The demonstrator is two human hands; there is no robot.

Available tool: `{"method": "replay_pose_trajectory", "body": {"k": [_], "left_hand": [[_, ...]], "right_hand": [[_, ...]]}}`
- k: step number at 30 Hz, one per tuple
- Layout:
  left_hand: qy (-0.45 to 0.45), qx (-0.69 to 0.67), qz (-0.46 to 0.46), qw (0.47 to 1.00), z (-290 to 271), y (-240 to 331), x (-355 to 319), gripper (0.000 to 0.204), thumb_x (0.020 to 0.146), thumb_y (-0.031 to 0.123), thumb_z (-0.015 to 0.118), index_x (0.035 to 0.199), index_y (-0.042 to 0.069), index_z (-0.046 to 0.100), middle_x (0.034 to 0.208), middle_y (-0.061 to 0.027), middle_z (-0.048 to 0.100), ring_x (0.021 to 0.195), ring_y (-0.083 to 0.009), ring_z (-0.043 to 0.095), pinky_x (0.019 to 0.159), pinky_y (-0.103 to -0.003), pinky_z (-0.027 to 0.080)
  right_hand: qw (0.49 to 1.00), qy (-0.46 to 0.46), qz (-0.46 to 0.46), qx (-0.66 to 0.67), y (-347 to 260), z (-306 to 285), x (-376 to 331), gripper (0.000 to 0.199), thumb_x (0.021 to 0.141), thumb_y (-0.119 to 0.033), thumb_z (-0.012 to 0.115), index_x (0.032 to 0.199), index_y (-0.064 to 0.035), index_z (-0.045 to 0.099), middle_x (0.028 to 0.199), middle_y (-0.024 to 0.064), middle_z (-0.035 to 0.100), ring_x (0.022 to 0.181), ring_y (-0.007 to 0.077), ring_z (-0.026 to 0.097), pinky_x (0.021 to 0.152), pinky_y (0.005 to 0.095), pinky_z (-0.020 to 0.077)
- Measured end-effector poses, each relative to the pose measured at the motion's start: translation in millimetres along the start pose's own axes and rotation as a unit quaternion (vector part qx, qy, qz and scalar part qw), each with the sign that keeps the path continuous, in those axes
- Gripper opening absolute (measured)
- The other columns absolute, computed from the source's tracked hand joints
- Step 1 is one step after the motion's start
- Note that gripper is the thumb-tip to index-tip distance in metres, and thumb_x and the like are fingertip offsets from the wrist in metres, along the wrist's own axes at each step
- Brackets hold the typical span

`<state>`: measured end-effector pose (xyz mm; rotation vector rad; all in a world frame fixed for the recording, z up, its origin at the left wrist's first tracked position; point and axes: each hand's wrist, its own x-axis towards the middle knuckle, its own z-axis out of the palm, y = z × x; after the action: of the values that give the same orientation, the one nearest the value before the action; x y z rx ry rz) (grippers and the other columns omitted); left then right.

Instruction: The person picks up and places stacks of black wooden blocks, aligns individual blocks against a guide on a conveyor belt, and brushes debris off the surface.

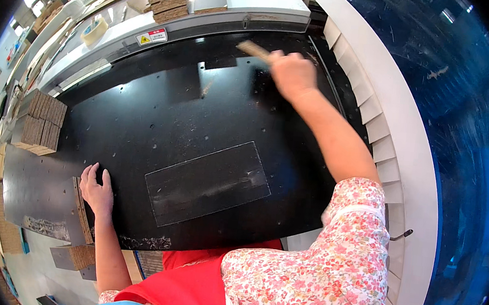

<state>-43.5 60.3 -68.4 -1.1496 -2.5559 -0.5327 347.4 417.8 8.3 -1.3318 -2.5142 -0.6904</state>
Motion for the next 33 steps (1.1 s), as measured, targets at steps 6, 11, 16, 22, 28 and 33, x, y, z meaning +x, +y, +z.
{"method": "replay_pose_trajectory", "body": {"k": [6, 11, 16, 22, 28, 33], "left_hand": [[0.007, 0.004, 0.017, 1.000, 1, -5, 1, 0.036, 0.091, 0.029, 0.063, 0.121, 0.009, 0.065, 0.131, -0.0089, 0.057, 0.123, -0.0307, 0.050, 0.104, -0.044, 0.039], [0.005, 0.001, 0.020, 1.000, 0, -6, 2, 0.037, 0.090, 0.030, 0.063, 0.121, 0.010, 0.065, 0.131, -0.0093, 0.057, 0.122, -0.0310, 0.051, 0.105, -0.044, 0.038], [-0.001, 0.010, 0.014, 1.000, 0, -4, 1, 0.037, 0.090, 0.030, 0.063, 0.122, 0.010, 0.065, 0.131, -0.0092, 0.056, 0.122, -0.0310, 0.051, 0.104, -0.044, 0.038], [-0.010, 0.010, 0.013, 1.000, -1, 5, 3, 0.038, 0.091, 0.030, 0.062, 0.123, 0.010, 0.063, 0.132, -0.0090, 0.055, 0.123, -0.0308, 0.049, 0.105, -0.044, 0.038], [-0.010, 0.035, 0.007, 0.999, -2, 2, 1, 0.039, 0.091, 0.030, 0.061, 0.124, 0.009, 0.062, 0.133, -0.0088, 0.055, 0.124, -0.0309, 0.049, 0.106, -0.044, 0.037], [-0.005, 0.014, 0.019, 1.000, 0, -3, 3, 0.039, 0.091, 0.030, 0.062, 0.123, 0.008, 0.063, 0.132, -0.0096, 0.056, 0.124, -0.0315, 0.049, 0.105, -0.044, 0.037]], "right_hand": [[0.961, 0.030, -0.256, 0.094, -88, -34, -19, 0.008, 0.088, -0.017, 0.059, 0.092, -0.0115, 0.055, 0.070, 0.0040, 0.064, 0.068, 0.0220, 0.069, 0.053, 0.0366, 0.0553], [0.991, -0.002, -0.120, 0.055, -59, -2, 5, 0.009, 0.089, -0.014, 0.056, 0.095, -0.0079, 0.057, 0.073, 0.0089, 0.069, 0.067, 0.0261, 0.072, 0.055, 0.0382, 0.0585], [0.998, -0.061, 0.030, -0.013, 13, 53, 31, 0.010, 0.094, -0.014, 0.052, 0.094, -0.0068, 0.058, 0.082, 0.0139, 0.072, 0.075, 0.0316, 0.074, 0.060, 0.0424, 0.0595], [0.983, -0.108, 0.145, -0.002, 73, 80, 46, 0.020, 0.096, -0.016, 0.049, 0.101, -0.0031, 0.063, 0.092, 0.0180, 0.073, 0.089, 0.0336, 0.073, 0.071, 0.0465, 0.0592], [0.994, 0.019, -0.060, 0.090, -65, 4, 54, 0.016, 0.091, -0.017, 0.054, 0.095, -0.0056, 0.064, 0.079, 0.0115, 0.071, 0.077, 0.0284, 0.071, 0.061, 0.0445, 0.0585], [0.954, 0.079, -0.271, 0.100, -140, 1, 45, 0.009, 0.083, -0.016, 0.061, 0.087, -0.0080, 0.059, 0.071, 0.0070, 0.067, 0.071, 0.0241, 0.068, 0.055, 0.0365, 0.0551]]}}
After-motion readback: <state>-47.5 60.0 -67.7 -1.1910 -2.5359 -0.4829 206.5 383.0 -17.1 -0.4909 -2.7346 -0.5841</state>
